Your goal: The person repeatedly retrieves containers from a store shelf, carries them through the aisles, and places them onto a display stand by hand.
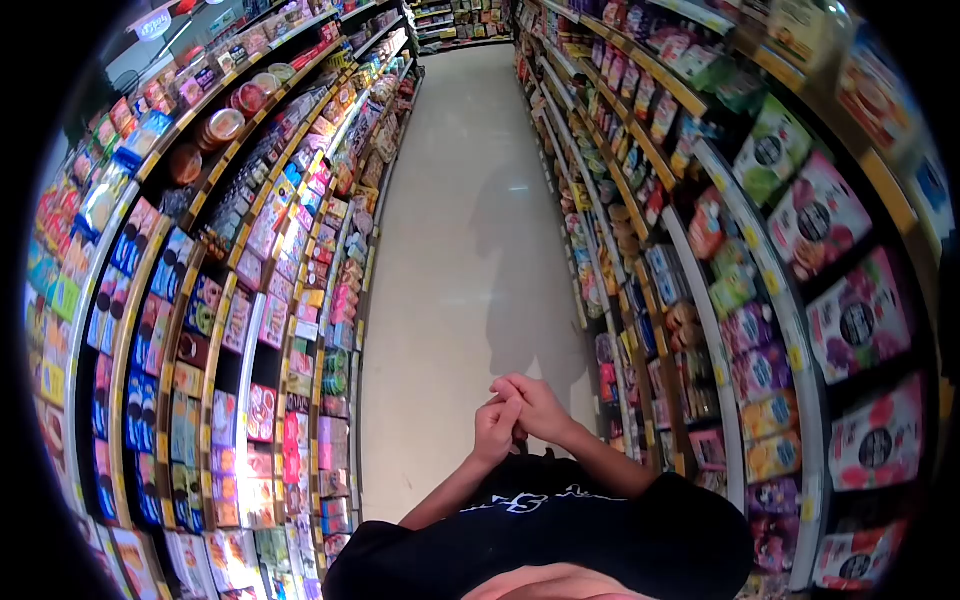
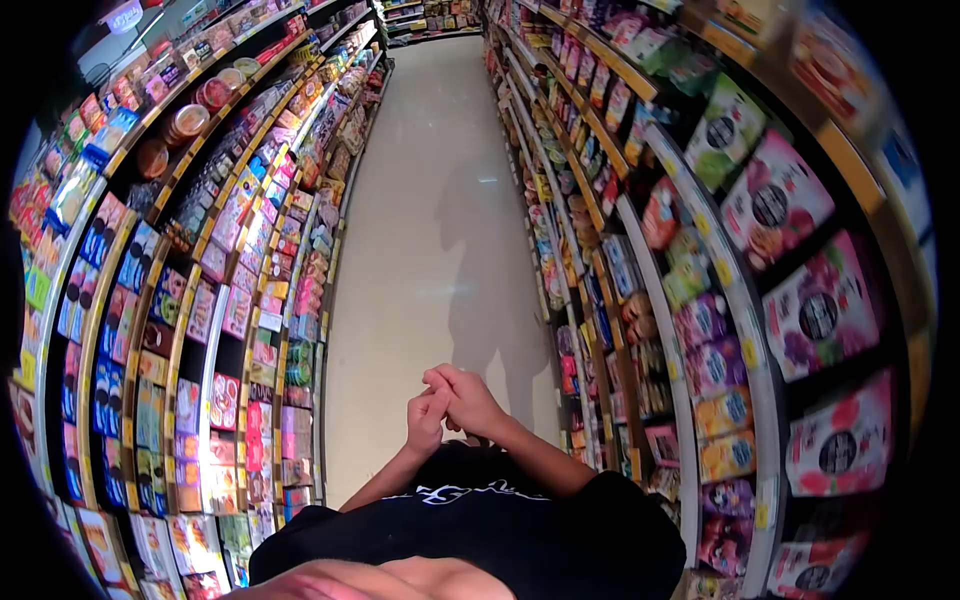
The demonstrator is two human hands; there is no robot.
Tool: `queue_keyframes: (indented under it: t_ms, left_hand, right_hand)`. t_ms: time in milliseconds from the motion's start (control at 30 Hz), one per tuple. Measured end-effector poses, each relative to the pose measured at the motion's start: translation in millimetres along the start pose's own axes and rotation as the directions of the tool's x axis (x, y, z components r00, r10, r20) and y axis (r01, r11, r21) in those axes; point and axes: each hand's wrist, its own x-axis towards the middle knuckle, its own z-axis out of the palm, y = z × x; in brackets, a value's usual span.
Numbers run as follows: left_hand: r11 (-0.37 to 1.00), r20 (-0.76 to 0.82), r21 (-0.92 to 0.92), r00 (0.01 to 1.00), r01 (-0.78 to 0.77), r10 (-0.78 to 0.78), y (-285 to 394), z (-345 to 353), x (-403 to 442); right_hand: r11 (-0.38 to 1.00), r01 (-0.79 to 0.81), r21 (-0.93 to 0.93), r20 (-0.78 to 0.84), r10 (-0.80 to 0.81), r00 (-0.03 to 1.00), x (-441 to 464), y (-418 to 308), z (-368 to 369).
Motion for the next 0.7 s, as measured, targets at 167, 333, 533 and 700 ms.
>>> queue_keyframes:
  t_ms: [167,333,533,700]
  left_hand:
    - [0.999,0.107,0.044,0.994,-0.022,0.017,34.8,-36.3,143.4]
    - [0.997,0.231,0.064,0.973,-0.047,0.031,39.7,-52.1,260.9]
    - [0.961,0.206,0.244,0.962,0.129,-0.181,6.3,-65.4,386.1]
    - [0.915,0.134,0.332,0.948,0.23,-0.287,26.6,-83.0,527.4]
  right_hand:
    - [0.998,-0.016,0.054,0.036,0.014,0.999,134.8,-35.6,-38.5]
    - [0.987,0.125,0.099,-0.082,-0.117,0.99,235.2,-30.0,-76.2]
    - [0.983,-0.077,0.167,0.048,0.069,0.996,362.5,14.9,-147.2]
    - [0.971,-0.216,0.102,0.047,0.212,0.976,482.7,-40.6,-211.2]
